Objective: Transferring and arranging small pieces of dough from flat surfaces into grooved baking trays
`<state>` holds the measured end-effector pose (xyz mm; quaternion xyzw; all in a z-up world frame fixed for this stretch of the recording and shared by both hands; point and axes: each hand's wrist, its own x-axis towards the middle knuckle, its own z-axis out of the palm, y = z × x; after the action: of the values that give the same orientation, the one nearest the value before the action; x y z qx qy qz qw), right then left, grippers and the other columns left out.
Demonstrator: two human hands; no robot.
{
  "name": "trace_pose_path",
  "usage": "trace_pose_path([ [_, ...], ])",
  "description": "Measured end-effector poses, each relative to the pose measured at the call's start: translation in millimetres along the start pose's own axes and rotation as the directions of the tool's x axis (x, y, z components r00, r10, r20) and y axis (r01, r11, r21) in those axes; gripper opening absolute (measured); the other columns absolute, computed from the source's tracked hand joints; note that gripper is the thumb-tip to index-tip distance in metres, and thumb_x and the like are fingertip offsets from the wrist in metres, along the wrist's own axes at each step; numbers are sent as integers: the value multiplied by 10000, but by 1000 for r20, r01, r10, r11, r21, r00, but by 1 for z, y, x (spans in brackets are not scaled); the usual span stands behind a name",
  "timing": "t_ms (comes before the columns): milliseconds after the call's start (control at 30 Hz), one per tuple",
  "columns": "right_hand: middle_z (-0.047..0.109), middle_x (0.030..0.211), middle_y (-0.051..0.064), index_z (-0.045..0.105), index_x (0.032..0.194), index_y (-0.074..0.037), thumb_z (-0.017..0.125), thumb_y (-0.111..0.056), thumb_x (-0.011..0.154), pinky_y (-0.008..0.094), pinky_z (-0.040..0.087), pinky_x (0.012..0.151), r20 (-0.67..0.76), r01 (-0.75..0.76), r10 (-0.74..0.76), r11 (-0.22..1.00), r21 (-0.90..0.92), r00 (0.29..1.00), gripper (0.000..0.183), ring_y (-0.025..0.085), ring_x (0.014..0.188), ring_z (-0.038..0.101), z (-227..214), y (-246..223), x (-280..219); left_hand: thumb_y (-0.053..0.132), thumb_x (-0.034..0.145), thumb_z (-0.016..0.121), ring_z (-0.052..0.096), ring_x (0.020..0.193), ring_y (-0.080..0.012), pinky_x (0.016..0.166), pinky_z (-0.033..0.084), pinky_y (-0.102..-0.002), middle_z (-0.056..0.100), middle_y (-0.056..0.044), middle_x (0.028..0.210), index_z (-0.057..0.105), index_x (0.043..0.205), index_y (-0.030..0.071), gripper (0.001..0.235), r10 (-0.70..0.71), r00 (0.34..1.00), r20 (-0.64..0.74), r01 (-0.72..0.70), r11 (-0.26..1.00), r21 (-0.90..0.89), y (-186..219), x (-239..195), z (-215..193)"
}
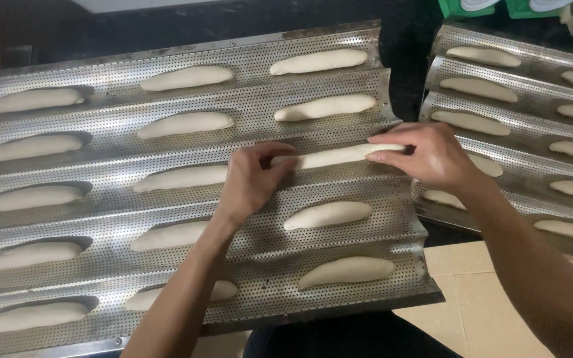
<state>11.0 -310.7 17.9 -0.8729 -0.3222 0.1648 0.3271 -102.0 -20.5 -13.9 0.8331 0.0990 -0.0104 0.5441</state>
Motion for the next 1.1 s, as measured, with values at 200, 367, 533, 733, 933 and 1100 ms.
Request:
trace_pose_path([
  [200,755,1153,160,759,1223,-130,767,-262,919,310,600,706,7,8,-6,937,-349,1000,331,246,830,762,-5,4,-6,303,887,779,733,865,-333,708,628,-429,757,-128,945,831,1011,166,192,128,987,-100,-77,909,410,-10,1,17],
  [367,747,1189,181,764,1207,-106,751,-235,933,360,610,814,16,-45,52,960,-276,999,303,302,927,757,-4,3,-9,183,916,738,717,957,-304,724,632,-417,732,-107,1003,823,1040,154,153,284,958,-39,-221,819,529,-16,3,27],
  [533,769,1121,95,787,1151,-103,798,-175,867,331,573,821,-162,134,-175,962,-237,971,293,217,945,718,9,21,-14,131,929,724,730,798,-267,487,636,-309,759,-143,1100,769,1089,46,187,372,925,-80,-300,841,451,-11,-4,20],
  [733,726,1095,209,713,1188,40,760,-97,901,245,626,607,-149,306,-339,930,-205,929,321,207,768,734,11,-26,-24,81,980,691,706,594,-188,403,566,-250,777,-180,936,753,1052,-39,154,461,880,-117,-427,874,231,20,-44,-2],
  [933,756,1044,129,758,1116,-51,751,-195,923,314,622,751,305,392,-312,884,-254,900,240,238,926,730,73,-113,-25,305,964,650,791,779,-342,658,638,-425,788,-195,859,798,1034,31,320,121,993,-2,-120,991,57,41,-87,-10],
  [1100,714,1068,118,742,1098,-48,755,-192,908,286,622,700,353,348,-230,880,-323,907,238,235,933,722,81,-100,-21,451,1011,512,780,740,-357,643,616,-438,775,-178,790,803,1012,54,492,86,995,58,-89,995,51,51,-94,10],
])
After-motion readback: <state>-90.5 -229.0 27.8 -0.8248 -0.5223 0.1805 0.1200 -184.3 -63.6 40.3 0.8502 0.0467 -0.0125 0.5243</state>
